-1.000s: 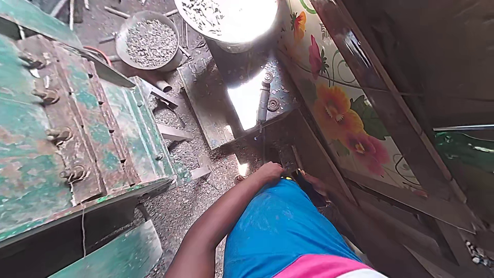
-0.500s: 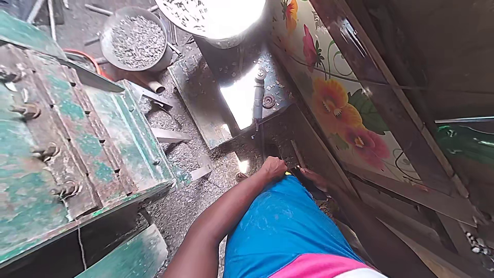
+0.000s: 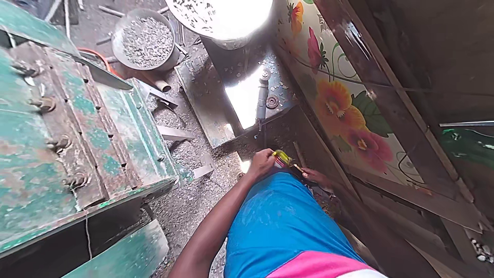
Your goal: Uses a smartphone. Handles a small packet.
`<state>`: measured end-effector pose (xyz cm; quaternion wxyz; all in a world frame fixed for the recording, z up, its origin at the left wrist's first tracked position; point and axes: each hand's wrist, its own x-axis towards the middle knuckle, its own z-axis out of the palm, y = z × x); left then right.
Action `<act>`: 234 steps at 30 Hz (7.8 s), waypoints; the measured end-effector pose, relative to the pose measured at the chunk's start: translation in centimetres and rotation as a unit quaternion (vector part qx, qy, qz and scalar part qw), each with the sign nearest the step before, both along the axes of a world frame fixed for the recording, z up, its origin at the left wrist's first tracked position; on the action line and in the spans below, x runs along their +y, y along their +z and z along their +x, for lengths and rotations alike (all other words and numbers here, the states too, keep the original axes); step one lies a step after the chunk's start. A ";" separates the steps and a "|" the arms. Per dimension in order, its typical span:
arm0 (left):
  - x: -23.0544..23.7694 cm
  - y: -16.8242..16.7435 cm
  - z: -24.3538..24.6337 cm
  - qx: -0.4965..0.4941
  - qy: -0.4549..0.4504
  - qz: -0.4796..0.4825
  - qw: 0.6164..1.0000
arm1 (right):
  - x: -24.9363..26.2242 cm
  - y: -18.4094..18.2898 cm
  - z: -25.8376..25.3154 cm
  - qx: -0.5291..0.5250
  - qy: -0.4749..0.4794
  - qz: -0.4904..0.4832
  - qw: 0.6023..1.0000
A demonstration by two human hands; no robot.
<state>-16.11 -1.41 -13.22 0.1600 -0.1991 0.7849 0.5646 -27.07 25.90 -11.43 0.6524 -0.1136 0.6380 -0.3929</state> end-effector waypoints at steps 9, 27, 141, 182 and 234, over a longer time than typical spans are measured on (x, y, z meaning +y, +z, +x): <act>-3.1 3.0 11.7 0.014 0.452 0.189 0.872 | -4.7 2.3 -3.9 -0.034 0.313 0.172 0.933; -0.7 4.6 16.8 0.102 0.620 0.152 0.763 | -14.7 1.1 -1.3 0.134 0.417 0.432 0.788; -1.7 14.6 13.9 0.238 0.609 0.191 0.732 | -21.8 10.1 5.7 0.583 0.063 -0.589 0.556; 0.9 13.5 16.4 0.337 0.476 -0.077 0.809 | -24.2 13.4 6.4 0.438 0.213 -0.503 0.714; -0.2 14.8 15.7 0.600 0.350 0.507 0.510 | -21.0 20.7 9.6 0.433 0.140 -0.614 0.645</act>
